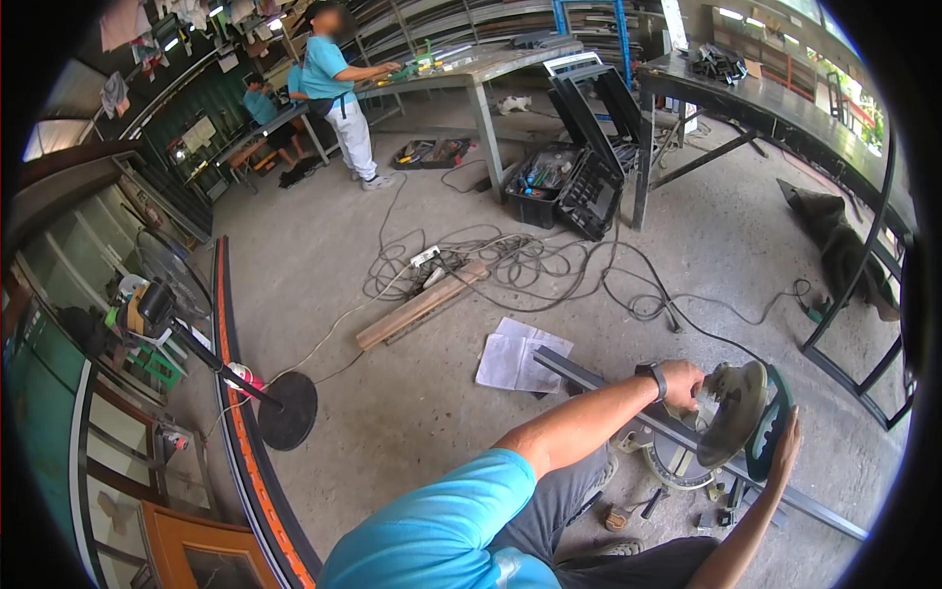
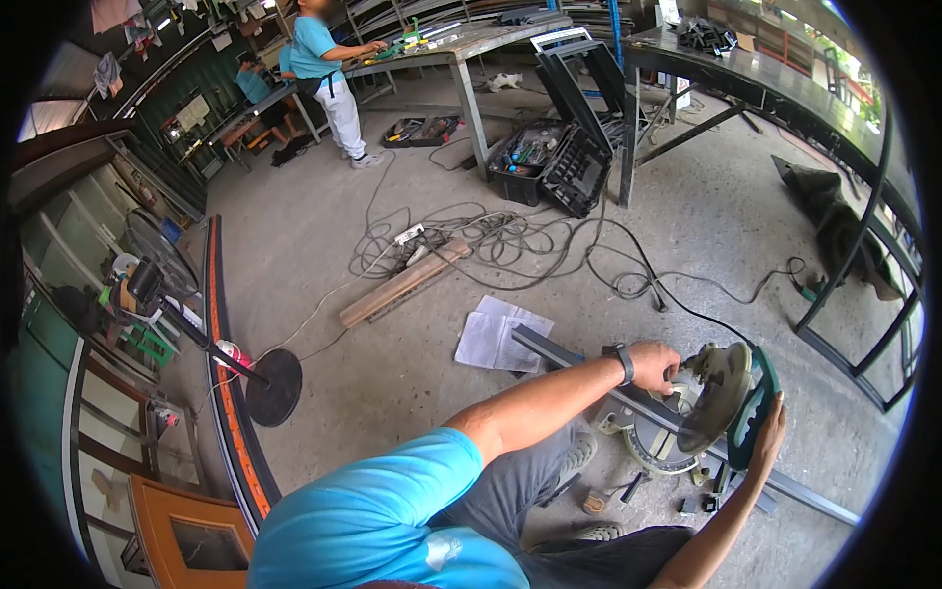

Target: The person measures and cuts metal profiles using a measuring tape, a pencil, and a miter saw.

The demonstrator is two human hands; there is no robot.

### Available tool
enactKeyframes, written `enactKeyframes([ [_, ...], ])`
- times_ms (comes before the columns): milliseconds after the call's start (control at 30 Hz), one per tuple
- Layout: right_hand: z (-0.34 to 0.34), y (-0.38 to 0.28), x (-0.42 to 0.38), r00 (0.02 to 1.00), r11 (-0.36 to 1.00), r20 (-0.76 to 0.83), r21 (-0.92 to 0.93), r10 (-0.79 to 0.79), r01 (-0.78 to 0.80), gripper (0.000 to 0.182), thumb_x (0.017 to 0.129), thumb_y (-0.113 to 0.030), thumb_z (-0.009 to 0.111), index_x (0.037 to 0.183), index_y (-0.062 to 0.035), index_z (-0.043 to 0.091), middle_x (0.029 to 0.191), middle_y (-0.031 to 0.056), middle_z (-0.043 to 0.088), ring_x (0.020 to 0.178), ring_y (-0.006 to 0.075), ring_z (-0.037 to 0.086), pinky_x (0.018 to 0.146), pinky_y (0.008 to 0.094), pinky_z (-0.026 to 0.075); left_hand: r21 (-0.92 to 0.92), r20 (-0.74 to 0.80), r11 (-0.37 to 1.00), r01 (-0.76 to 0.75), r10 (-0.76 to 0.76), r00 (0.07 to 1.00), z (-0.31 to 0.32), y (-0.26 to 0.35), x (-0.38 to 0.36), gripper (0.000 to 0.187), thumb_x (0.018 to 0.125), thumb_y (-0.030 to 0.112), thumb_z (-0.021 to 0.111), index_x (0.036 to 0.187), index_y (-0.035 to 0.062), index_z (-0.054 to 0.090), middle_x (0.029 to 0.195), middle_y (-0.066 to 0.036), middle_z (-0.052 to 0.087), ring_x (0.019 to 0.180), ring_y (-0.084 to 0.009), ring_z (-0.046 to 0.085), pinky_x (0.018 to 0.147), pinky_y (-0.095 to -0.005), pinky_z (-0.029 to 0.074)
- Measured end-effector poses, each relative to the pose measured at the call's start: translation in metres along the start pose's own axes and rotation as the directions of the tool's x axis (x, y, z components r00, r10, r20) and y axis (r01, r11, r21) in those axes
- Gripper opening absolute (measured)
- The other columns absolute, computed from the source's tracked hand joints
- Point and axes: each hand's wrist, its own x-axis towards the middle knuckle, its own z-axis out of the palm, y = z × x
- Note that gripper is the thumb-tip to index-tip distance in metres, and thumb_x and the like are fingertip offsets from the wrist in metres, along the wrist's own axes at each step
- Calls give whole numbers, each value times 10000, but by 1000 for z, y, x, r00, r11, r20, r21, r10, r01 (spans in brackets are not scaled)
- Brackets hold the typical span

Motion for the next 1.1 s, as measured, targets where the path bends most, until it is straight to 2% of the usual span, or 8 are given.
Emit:
enactKeyframes([
  [500,0,0,0,1000,1000,9,6,9,-9,590,1037,-644,505,1029,-69,642,776,12,553,625,123,538,564,294,437,24,-6,1000,6,-6,1000,-1,2,-1,399,741,384,855,964,74,741,1003,-146,754,985,-335,716,864,-440,560],
  [1100,-2,11,7,1000,999,15,28,-20,19,584,1038,-638,506,1035,-70,640,755,6,528,601,118,522,541,295,429,33,-8,999,-11,11,1000,-2,2,-2,393,750,385,842,969,76,736,1006,-141,751,989,-335,710,854,-446,557],
])
